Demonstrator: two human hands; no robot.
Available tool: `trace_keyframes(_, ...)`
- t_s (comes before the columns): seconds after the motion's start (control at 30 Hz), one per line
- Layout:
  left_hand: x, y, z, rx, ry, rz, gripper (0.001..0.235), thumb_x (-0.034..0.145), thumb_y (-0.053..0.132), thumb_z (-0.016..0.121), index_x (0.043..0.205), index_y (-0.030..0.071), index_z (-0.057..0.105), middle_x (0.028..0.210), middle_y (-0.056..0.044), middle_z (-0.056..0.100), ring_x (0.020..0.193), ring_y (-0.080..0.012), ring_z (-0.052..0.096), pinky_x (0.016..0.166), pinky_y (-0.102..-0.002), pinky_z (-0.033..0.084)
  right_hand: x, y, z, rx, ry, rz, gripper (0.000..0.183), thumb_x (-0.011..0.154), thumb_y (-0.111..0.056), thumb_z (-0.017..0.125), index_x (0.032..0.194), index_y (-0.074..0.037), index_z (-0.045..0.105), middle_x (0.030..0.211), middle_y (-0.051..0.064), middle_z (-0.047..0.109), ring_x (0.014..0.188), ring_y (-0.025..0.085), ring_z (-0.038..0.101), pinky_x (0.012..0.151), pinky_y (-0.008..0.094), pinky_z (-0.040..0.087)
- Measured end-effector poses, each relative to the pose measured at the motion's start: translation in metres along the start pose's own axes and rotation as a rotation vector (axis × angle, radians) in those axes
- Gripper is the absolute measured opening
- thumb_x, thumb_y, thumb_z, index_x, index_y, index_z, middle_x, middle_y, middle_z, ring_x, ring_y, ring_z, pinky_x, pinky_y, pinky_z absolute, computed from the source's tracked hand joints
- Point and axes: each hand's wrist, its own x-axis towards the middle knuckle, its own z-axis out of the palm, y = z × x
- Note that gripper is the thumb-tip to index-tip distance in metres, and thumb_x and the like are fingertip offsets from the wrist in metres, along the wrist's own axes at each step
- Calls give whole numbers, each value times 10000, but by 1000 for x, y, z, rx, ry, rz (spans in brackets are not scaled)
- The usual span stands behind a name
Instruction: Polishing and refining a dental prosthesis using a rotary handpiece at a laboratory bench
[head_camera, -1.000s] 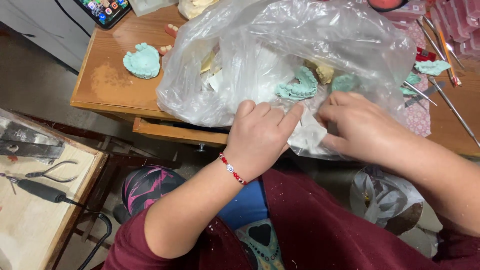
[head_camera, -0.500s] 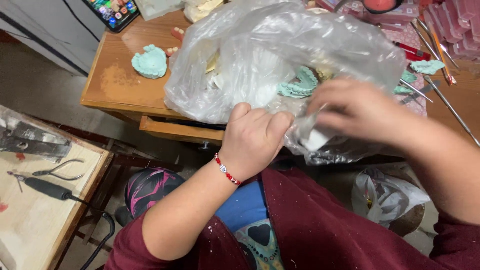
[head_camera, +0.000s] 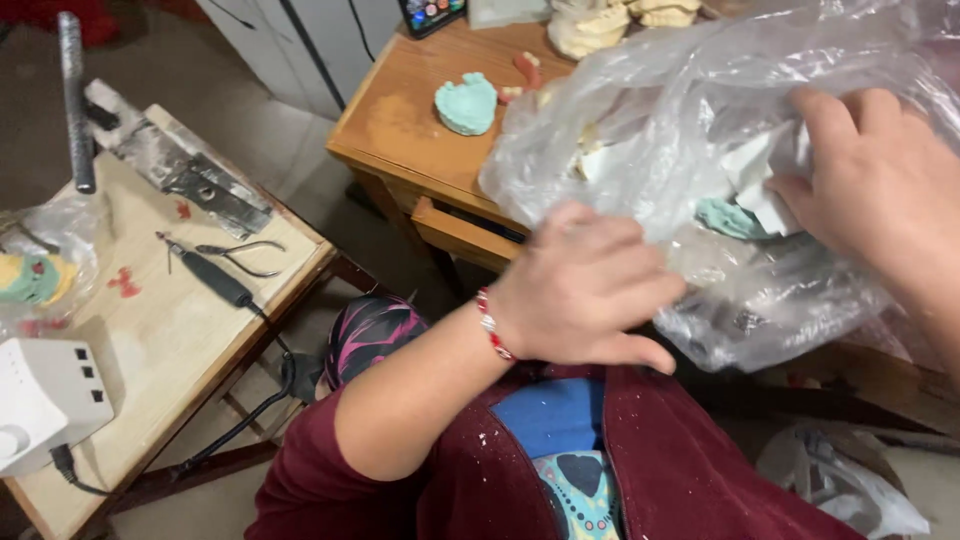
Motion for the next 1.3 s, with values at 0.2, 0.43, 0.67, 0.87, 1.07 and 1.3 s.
trace_keyframes(0.2, -42, -110, -35, 350, -184, -851, 490, 888, 303, 781, 1330, 216, 588, 1361, -28, 625, 1277, -304, 519, 993, -500, 398, -9, 44, 48, 147, 176, -106, 799, 852, -239, 859, 1536, 108, 634, 1315, 253, 747, 1187, 364, 706, 1031, 432, 602)
trace_keyframes(0.43, -72, -184, -14, 306, -559, -916, 999, 682, 488, 929, 1512, 222, 442, 1278, -91, 740, 1181, -416, 640, 879, -566, 440, -55, 59, -1, 286, 403, -237, 449, 1109, -128, 813, 1484, 94, 708, 1368, 255, 778, 1182, 434, 748, 1076, 515, 564)
trace_keyframes(0.67, -45, -155, -29, 173, -79, -759, 752, 784, 180, 938, 1401, -11, 552, 1253, -190, 640, 1082, -324, 635, 981, -430, 481, -122, 78, -22, 191, -400, 102, 1146, 553, -823, 661, 1583, -367, 452, 737, -74, 765, 643, 105, 792, 661, 279, 662)
trace_keyframes(0.87, 53, -67, -11, -70, -214, -496, 713, 845, 187, 900, 1433, 11, 538, 1370, -186, 621, 1252, -352, 605, 1066, -461, 499, -150, 71, 15, 18, -334, 16, 931, 711, -809, 620, 1544, -470, 378, 587, -114, 748, 555, 181, 748, 520, 358, 582)
trace_keyframes(1.07, 90, -28, 83, -244, -689, -500, 803, 853, 318, 868, 1503, 75, 464, 1393, -148, 651, 1217, -303, 662, 972, -459, 589, -145, 66, 13, 115, -302, 100, 397, 906, -553, 617, 1297, -484, 600, 750, 6, 777, 658, 323, 762, 630, 466, 605)
trace_keyframes(1.3, 85, -45, 138, -228, -816, -638, 894, 789, 262, 922, 1509, 81, 423, 1440, -183, 604, 1298, -379, 577, 1029, -540, 501, -147, 60, -7, 82, -463, 67, 1088, 733, -794, 658, 1654, -409, 226, 707, 61, 772, 715, 337, 775, 631, 445, 595)
